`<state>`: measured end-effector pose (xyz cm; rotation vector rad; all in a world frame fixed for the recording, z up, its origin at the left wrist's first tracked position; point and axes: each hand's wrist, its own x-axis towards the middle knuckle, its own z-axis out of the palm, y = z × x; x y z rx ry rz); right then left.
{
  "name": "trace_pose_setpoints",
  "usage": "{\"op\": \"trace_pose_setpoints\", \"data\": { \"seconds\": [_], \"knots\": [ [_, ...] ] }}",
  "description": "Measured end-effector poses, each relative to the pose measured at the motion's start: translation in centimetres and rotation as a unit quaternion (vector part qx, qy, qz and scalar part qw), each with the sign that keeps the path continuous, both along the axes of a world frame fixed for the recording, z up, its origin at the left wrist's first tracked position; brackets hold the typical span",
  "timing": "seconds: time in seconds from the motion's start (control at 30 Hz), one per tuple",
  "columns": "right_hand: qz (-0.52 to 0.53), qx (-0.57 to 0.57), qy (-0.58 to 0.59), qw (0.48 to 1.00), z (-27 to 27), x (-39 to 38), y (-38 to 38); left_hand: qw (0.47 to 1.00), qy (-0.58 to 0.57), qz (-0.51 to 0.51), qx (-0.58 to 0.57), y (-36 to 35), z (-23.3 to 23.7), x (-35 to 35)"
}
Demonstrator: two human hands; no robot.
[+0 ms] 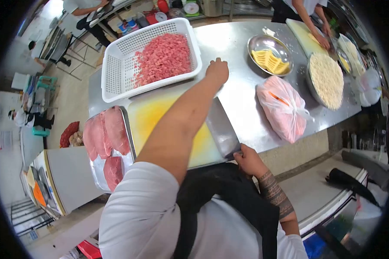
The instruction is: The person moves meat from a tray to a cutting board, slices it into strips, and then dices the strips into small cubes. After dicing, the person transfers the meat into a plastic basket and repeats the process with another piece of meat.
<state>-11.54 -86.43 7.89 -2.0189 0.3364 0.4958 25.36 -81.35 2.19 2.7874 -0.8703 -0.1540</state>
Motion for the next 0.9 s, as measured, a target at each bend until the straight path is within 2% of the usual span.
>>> {"op": "trace_pose_setpoints", "data": {
  "seconds": [0.1, 0.13, 0.17, 0.2, 0.3, 0.37, 0.43, 0.5, 0.57, 0.6, 0.63, 0.67, 0.7, 0.73, 0.77, 0.87, 0.9],
  "knots": [
    [-0.034, 0.049, 0.061, 0.996, 0.5, 0.0, -0.3, 0.997, 0.064, 0.021, -0.043, -0.8, -0.8, 0.6],
    [-0.048, 0.073, 0.085, 0.992, 0.7, 0.1, -0.3, 0.998, 0.044, -0.010, -0.053, -0.6, -0.9, 0.3],
    [-0.061, 0.108, 0.067, 0.990, 0.5, 0.1, -0.1, 0.998, 0.049, -0.033, -0.019, -0.5, -0.9, 0.1],
    [-0.058, 0.096, 0.061, 0.992, 0.2, 0.2, 0.1, 0.997, 0.056, -0.054, 0.014, -0.3, -0.4, -0.3],
    [-0.052, 0.068, 0.055, 0.995, 0.1, 0.3, 0.2, 0.983, 0.089, -0.086, -0.135, 0.5, 2.5, -1.6],
    [-0.042, 0.063, 0.061, 0.995, 0.9, 0.8, 1.1, 0.935, 0.073, -0.038, -0.346, 5.2, 9.9, -2.4],
    [-0.013, 0.028, -0.011, 0.999, 0.5, 1.0, 1.7, 0.904, -0.061, 0.015, -0.424, 10.2, 11.3, -1.1],
    [0.016, 0.006, -0.024, 1.000, 0.7, 1.3, 2.7, 0.925, -0.019, 0.053, -0.375, 18.2, 13.2, 0.9],
    [0.037, 0.001, -0.008, 0.999, 1.6, 2.0, 4.3, 0.922, -0.065, 0.172, -0.340, 27.2, 12.7, 0.4],
    [0.039, 0.009, 0.023, 0.999, 3.4, 2.5, 5.7, 0.920, -0.043, 0.199, -0.336, 32.2, 13.2, -1.0],
    [0.058, 0.010, -0.021, 0.998, 2.5, 2.3, 6.4, 0.916, -0.025, 0.222, -0.334, 37.5, 13.7, -2.3],
    [0.077, 0.010, -0.066, 0.995, 1.5, 2.1, 7.1, 0.931, -0.028, 0.238, -0.273, 43.1, 13.2, -3.3],
    [0.085, 0.014, -0.028, 0.996, 3.6, 2.7, 8.5, 0.919, 0.024, 0.289, -0.265, 48.1, 13.1, -5.3],
    [0.092, 0.018, 0.008, 0.996, 4.9, 3.4, 10.0, 0.928, 0.025, 0.319, -0.191, 52.2, 14.1, -8.2],
    [0.125, 0.007, -0.011, 0.992, 5.2, 3.8, 11.1, 0.931, 0.027, 0.345, -0.116, 56.0, 15.1, -11.0],
    [0.228, -0.063, 0.013, 0.971, 6.8, 5.4, 14.6, 0.898, 0.127, 0.418, -0.047, 67.9, 10.4, -17.7],
    [0.261, -0.057, -0.032, 0.963, 6.6, 5.5, 15.6, 0.884, 0.169, 0.434, -0.023, 69.8, 9.8, -20.4]
  ]
}}
